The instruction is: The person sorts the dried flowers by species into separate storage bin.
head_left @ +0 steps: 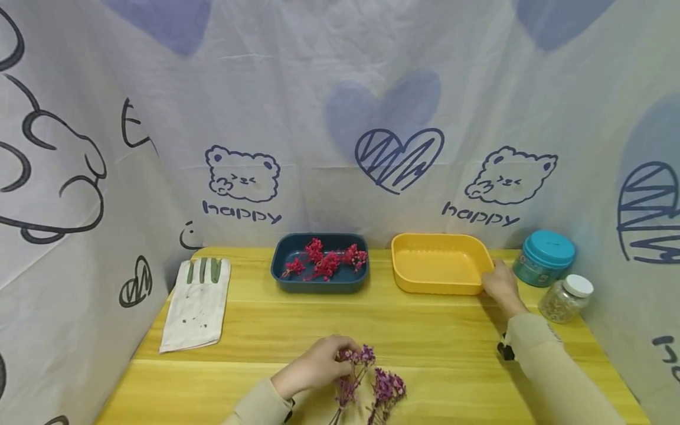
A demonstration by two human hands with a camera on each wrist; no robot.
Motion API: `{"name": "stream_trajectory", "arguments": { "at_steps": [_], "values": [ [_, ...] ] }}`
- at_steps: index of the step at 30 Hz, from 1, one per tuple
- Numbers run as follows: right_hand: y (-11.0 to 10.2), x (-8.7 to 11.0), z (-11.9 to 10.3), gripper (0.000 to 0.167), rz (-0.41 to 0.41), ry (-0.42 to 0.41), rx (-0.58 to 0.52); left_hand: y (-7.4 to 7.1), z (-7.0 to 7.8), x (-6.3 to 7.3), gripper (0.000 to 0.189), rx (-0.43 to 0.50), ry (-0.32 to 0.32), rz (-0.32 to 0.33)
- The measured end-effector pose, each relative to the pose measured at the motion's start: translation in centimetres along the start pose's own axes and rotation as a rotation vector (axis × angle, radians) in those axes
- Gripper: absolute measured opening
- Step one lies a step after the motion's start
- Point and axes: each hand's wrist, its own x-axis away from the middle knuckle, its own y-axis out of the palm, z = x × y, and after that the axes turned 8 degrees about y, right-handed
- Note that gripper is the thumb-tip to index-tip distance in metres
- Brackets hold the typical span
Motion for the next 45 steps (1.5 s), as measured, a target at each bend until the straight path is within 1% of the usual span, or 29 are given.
{"name": "stream_trajectory", "arguments": {
  "at_steps": [1, 3, 8, 10, 15, 17, 21, 23, 27, 30, 35, 41, 45],
  "values": [
    [0.0, 0.0, 0.0, 0.055, 0.001, -0.002, 0.0, -0.2, 0.1, 0.0, 0.032, 0.0, 0.011, 0.02],
    [0.0, -0.1, 0.0, 0.056, -0.002, 0.002, -0.001, -0.5, 0.4, -0.1, 0.033, 0.038, 0.022, 0.055],
    [-0.2, -0.2, 0.0, 0.058, -0.017, 0.011, -0.01, -1.1, 1.0, -0.6, 0.037, 0.209, 0.017, 0.103],
    [-0.2, -0.2, 0.1, 0.057, -0.022, 0.011, -0.014, -1.4, 1.2, -1.0, 0.038, 0.247, 0.015, 0.121],
    [-0.1, -0.3, 0.2, 0.057, -0.025, 0.008, -0.025, -2.0, 1.7, -2.3, 0.036, 0.297, 0.022, 0.165],
    [-0.1, -0.2, 0.2, 0.056, -0.02, 0.007, -0.03, -2.2, 1.9, -2.9, 0.036, 0.34, 0.022, 0.173],
    [-0.1, -0.2, 0.2, 0.054, -0.009, 0.005, -0.036, -2.7, 2.4, -4.5, 0.039, 0.414, 0.018, 0.204],
    [-0.1, -0.2, 0.3, 0.053, -0.009, 0.001, -0.035, -2.9, 2.7, -5.3, 0.041, 0.429, 0.017, 0.224],
    [-0.2, 0.0, 0.3, 0.052, -0.023, -0.003, -0.05, -3.3, 3.5, -7.0, 0.037, 0.456, 0.011, 0.262],
    [-0.2, 0.2, 0.2, 0.05, -0.035, 0.001, -0.066, -3.7, 4.1, -8.3, 0.035, 0.496, -0.003, 0.285],
    [-0.4, 0.3, 0.2, 0.048, -0.038, 0.017, -0.076, -4.2, 4.8, -10.7, 0.039, 0.568, -0.039, 0.325],
    [-0.3, 0.2, 0.2, 0.046, -0.028, 0.018, -0.073, -4.7, 5.3, -13.6, 0.042, 0.622, -0.06, 0.404],
    [-0.3, 0.1, 0.2, 0.047, -0.035, 0.024, -0.083, -4.9, 5.5, -15.6, 0.048, 0.641, -0.075, 0.436]
  ]
}}
